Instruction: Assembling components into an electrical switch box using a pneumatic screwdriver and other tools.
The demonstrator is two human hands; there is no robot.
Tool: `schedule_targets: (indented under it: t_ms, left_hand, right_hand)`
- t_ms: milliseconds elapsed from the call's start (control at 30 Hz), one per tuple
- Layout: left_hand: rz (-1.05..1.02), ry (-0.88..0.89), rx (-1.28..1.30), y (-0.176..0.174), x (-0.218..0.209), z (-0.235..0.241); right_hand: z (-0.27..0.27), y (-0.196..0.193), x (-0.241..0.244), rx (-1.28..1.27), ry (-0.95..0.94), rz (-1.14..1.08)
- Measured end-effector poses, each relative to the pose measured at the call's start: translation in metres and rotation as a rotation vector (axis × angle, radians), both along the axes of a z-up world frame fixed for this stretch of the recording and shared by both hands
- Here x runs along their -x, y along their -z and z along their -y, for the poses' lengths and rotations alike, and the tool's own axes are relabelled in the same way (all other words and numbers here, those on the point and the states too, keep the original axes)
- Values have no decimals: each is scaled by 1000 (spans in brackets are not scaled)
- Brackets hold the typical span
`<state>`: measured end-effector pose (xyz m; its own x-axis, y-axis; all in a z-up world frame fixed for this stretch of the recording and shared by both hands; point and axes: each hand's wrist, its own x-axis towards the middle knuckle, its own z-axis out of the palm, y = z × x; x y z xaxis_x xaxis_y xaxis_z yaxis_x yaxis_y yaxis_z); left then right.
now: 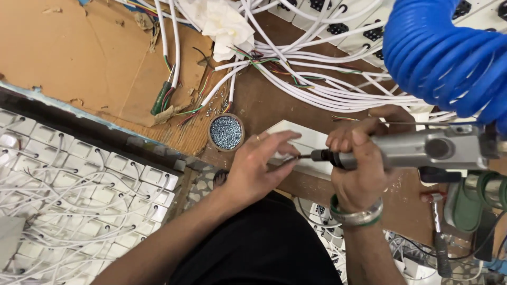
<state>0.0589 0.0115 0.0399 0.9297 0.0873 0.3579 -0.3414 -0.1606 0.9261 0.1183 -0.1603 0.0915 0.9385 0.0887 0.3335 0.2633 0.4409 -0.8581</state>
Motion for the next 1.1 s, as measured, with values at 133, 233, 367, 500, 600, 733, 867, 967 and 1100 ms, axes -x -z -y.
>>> schedule_targets:
  t_ms: [133,233,367,500,600,733,867,967,1100]
  left_hand:
    - [127,-122,-228,9,-11,3]
    - [117,-149,-252,12,-15,5]
    - [104,-156,-269,13,-14,4]
    - [104,-156,-259,14,-14,4]
    - [106,-157,-242,14,-15,4]
    - [105,-160,-218,15,-16,4]
    - [91,-142,-181,19,-17,5]
    - [92,-132,-169,21,-17,4]
    - [90,-133,-164,22,-17,4]
  right_hand:
    - [-6,11,-12,144,15,131]
    - [-14,8,-13,238,6,169]
    - [-15,7,-10,287,-23,164]
    - [-19,8,-9,286,-2,198]
    - [-18,11,-11,267,7,197]
    - [-15,17,-15,200,-52,98]
    - [-15,24,-15,114,-43,12]
    - [-19,21,-13,136,-68,33]
    - [-20,19,-11,187,-21,105]
